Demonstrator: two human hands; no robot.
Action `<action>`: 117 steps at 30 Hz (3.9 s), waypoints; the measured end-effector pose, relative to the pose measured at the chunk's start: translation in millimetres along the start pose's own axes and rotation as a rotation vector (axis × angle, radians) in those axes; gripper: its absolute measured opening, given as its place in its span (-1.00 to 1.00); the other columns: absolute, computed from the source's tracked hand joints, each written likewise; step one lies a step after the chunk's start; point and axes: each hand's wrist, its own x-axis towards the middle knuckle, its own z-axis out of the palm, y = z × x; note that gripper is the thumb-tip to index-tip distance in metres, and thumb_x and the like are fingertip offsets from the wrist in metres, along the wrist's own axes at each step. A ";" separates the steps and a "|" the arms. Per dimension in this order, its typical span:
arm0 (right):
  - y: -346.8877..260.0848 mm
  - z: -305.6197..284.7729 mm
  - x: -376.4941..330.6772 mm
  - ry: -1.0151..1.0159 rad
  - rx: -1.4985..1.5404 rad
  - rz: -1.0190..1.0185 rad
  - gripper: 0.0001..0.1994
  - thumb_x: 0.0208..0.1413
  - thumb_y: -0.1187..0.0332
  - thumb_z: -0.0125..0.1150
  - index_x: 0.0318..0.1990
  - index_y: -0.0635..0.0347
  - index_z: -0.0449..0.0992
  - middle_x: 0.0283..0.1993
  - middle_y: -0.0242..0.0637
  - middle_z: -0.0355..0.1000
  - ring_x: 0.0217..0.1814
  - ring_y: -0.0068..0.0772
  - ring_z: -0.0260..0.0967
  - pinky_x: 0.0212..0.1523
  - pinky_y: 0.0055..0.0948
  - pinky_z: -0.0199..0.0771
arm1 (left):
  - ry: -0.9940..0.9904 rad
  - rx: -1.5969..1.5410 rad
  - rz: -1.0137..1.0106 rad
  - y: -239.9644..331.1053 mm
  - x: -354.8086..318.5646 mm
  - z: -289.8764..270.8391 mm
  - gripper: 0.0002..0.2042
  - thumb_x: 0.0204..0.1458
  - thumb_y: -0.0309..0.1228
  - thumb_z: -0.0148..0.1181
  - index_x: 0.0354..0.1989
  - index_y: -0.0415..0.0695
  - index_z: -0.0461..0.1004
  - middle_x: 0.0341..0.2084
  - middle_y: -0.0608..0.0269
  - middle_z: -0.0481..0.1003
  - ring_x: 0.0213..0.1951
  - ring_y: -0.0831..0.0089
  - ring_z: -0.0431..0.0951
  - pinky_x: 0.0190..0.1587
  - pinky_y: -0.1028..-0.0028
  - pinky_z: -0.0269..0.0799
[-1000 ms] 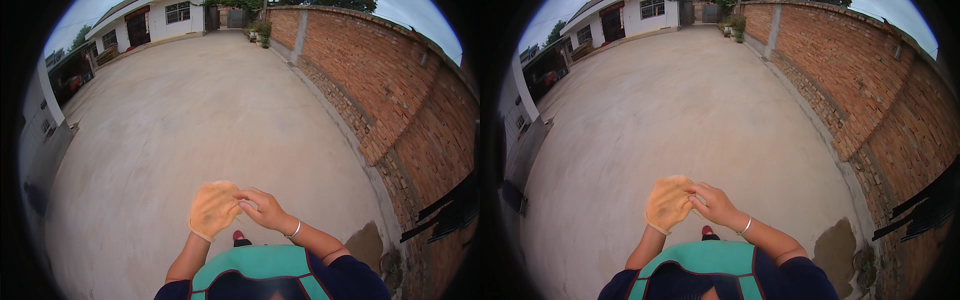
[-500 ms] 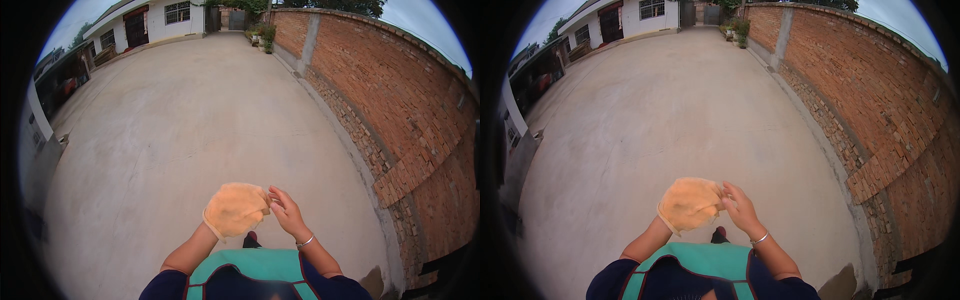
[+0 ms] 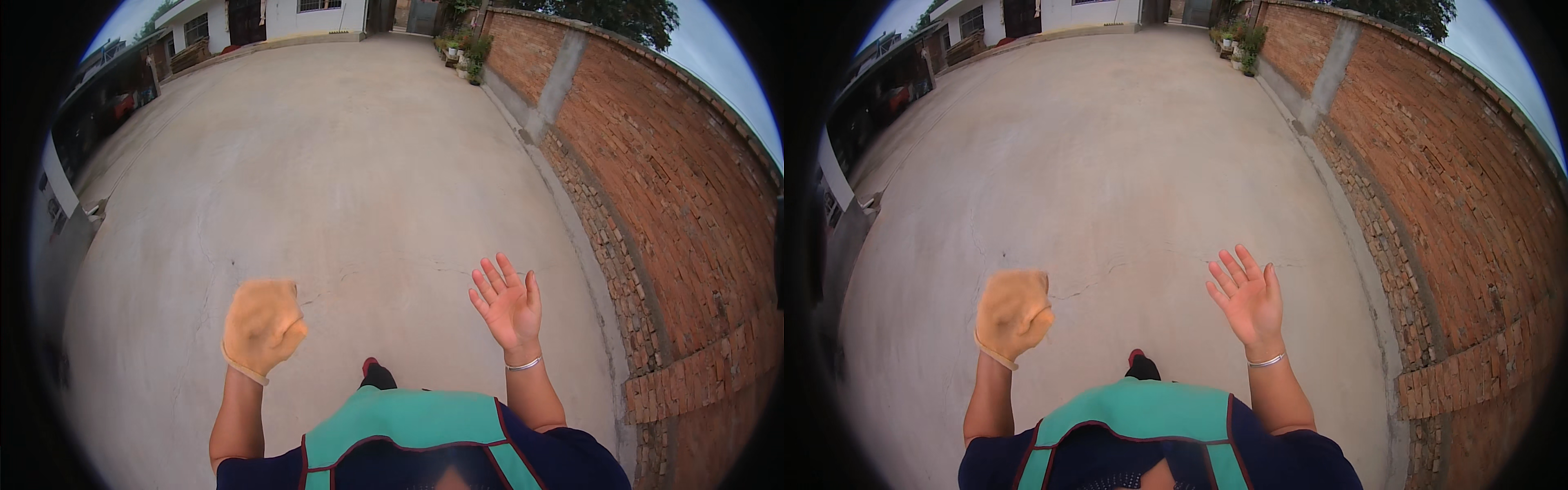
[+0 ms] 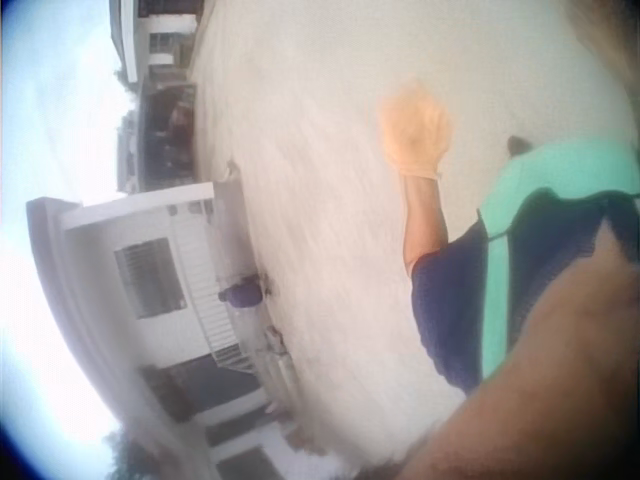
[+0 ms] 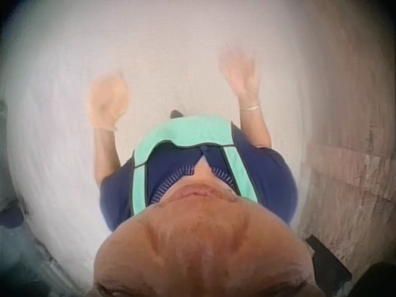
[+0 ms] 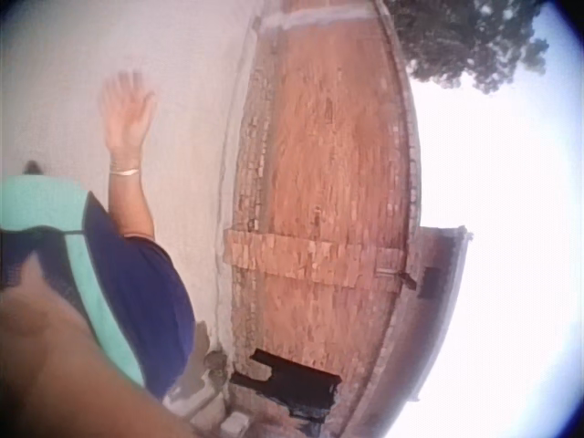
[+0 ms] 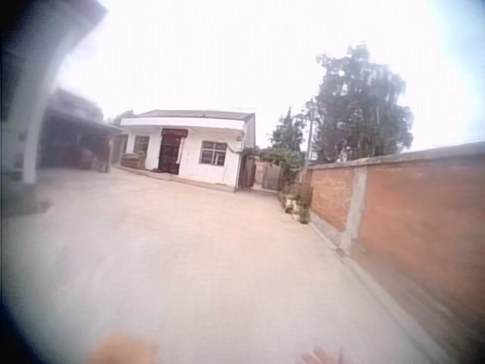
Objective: The person washes a cloth in a metal basin, wrings it out, and walks to a row of potted plants. They pick up dried leaves and debris from the pots by hand, placing the matter into a bucket, before returning to the basin to rinse the cloth.
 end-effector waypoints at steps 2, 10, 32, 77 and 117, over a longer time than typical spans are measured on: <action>-6.1 -9.7 69.7 0.021 -0.014 0.024 -0.45 0.20 -0.05 -0.25 0.22 0.12 0.11 0.23 -0.12 0.09 0.26 -0.05 0.06 0.21 -0.05 0.11 | 0.020 -0.025 -0.011 -51.4 48.9 38.7 -0.90 -0.37 -0.50 0.02 -0.75 -0.17 0.23 -0.73 0.22 0.25 -0.68 0.26 0.24 -0.62 0.38 0.16; -32.6 -61.9 327.4 0.045 -0.003 -0.019 -0.40 0.20 -0.07 -0.27 0.27 0.12 0.02 0.28 -0.07 0.02 0.33 0.00 -0.05 0.24 0.00 0.03 | -0.115 -0.915 -0.253 -180.8 263.4 236.1 -0.93 -0.32 -0.54 0.03 -0.65 -0.17 0.27 -0.65 0.23 0.30 -0.61 0.29 0.29 -0.56 0.41 0.20; -126.2 -215.7 1237.6 -0.104 0.053 0.102 -0.48 0.22 0.02 -0.25 0.22 0.13 0.14 0.20 -0.13 0.19 0.17 -0.11 0.21 0.14 -0.10 0.21 | 0.234 -0.547 -0.573 -713.5 735.7 665.7 -0.86 -0.19 -0.62 0.05 -0.40 -0.18 0.37 -0.42 0.25 0.43 -0.44 0.39 0.42 -0.38 0.47 0.32; -380.6 -556.3 3005.4 0.095 0.082 -0.304 -0.72 0.17 0.29 -0.08 -0.03 0.20 0.36 -0.14 -0.21 0.42 -0.17 -0.33 0.40 -0.11 -0.33 0.45 | -0.083 -1.931 -0.954 -1807.9 1948.7 1741.9 -0.76 0.04 -0.53 -0.06 -0.11 -0.27 0.37 -0.15 0.14 0.43 -0.10 0.39 0.42 -0.10 0.44 0.36; -493.1 -759.7 4755.9 -0.226 -0.030 0.116 -0.68 0.14 0.31 -0.02 -0.01 0.29 0.31 -0.08 -0.10 0.40 -0.09 -0.27 0.39 -0.02 -0.33 0.38 | 0.438 -1.671 -1.077 -2881.8 2880.7 2563.8 -0.81 0.08 -0.52 -0.11 -0.15 -0.25 0.36 -0.26 0.14 0.45 -0.24 0.45 0.46 -0.23 0.52 0.39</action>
